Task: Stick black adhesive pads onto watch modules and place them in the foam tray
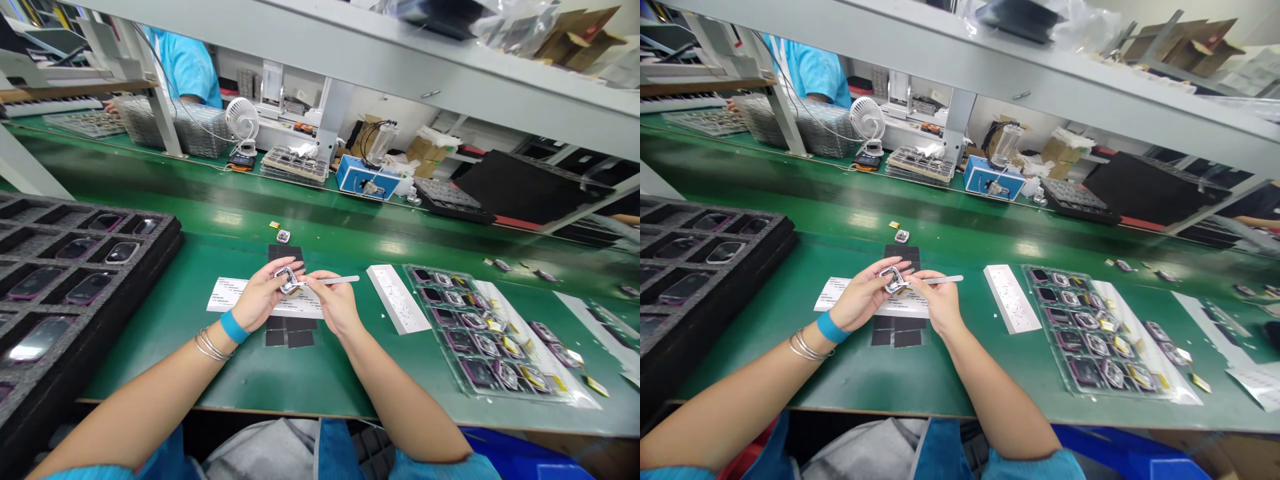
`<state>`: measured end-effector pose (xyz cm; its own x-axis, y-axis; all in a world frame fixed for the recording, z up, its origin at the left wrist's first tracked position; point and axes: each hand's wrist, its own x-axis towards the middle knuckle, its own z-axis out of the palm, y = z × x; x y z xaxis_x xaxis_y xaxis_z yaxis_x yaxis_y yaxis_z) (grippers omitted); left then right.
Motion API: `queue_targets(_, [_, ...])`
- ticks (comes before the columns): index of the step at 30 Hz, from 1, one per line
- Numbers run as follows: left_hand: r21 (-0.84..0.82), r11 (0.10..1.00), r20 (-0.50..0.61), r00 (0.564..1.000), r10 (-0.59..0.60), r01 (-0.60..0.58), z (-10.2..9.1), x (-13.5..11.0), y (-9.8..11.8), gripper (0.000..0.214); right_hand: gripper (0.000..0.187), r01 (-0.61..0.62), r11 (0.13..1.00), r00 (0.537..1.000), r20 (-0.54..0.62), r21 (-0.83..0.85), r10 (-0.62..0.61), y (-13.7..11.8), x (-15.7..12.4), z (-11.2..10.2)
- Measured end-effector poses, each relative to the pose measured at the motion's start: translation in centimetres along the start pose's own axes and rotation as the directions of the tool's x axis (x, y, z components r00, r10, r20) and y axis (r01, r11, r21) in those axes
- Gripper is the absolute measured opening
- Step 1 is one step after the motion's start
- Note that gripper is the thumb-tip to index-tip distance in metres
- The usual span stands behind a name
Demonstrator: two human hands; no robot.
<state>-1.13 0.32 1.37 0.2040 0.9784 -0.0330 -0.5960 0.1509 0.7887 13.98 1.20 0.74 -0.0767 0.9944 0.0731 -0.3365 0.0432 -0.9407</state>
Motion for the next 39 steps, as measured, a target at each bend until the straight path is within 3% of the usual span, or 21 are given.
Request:
queue_targets(10, [0.078, 0.997, 0.022, 0.999, 0.023, -0.025, 0.0, 0.0, 0.1, 0.046, 0.012, 0.115, 0.977, 0.993, 0.015, -0.182, -0.114, -0.9, -0.2, -0.2])
queue_targets(14, [0.047, 0.999, 0.011, 1.0, 0.009, -0.009, 0.0, 0.1, 0.2, 0.043, 0.013, 0.278, 0.948, 0.949, -0.107, -0.153, -0.296, -1.9, -0.2, -0.9])
queue_targets(17, [0.056, 0.998, -0.007, 1.0, -0.011, 0.011, -0.1, 0.2, 0.1, 0.04, 0.014, 0.311, 0.942, 0.925, -0.186, -0.129, -0.331, -1.8, 0.1, -1.3])
queue_targets(20, [0.083, 0.996, -0.011, 1.0, -0.01, 0.011, -0.1, 0.2, -0.1, 0.045, 0.014, 0.228, 0.915, 0.956, -0.101, -0.334, -0.275, -1.0, 0.1, -1.1])
queue_targets(23, [0.116, 0.993, -0.029, 1.0, 0.001, 0.003, 0.0, 0.0, -0.2, 0.06, 0.021, 0.266, 0.758, 0.959, 0.087, -0.595, -0.268, 0.0, -0.4, -0.2])
queue_targets(25, [0.143, 0.99, -0.034, 0.999, -0.007, 0.011, 0.2, -0.2, -0.2, 0.072, 0.033, 0.317, 0.679, 0.946, 0.17, -0.662, -0.277, 0.6, -0.8, 0.5])
queue_targets(29, [0.224, 0.974, -0.001, 0.999, -0.034, 0.034, 0.7, -0.4, -0.4, 0.074, 0.034, 0.313, 0.652, 0.946, 0.166, -0.69, -0.279, 1.1, -0.7, 0.7])
queue_targets(32, [0.322, 0.947, 0.055, 0.998, -0.004, -0.014, 0.8, -0.4, -0.7, 0.074, 0.037, 0.291, 0.698, 0.95, 0.11, -0.654, -0.293, 0.3, -0.1, -0.2])
queue_targets(35, [0.467, 0.874, 0.066, 0.99, 0.121, -0.138, 0.4, -0.2, -1.0, 0.074, 0.042, 0.21, 0.802, 0.956, -0.053, -0.559, -0.288, -1.8, 0.9, -2.2])
queue_targets(37, [0.574, 0.796, 0.03, 0.976, 0.214, -0.192, 0.0, 0.0, -1.2, 0.075, 0.047, 0.176, 0.859, 0.935, -0.191, -0.48, -0.299, -3.9, 2.0, -4.5])
queue_targets(39, [0.657, 0.731, -0.026, 0.963, 0.267, -0.185, -0.6, 0.4, -1.4, 0.076, 0.049, 0.197, 0.88, 0.88, -0.317, -0.431, -0.353, -6.2, 3.3, -7.8])
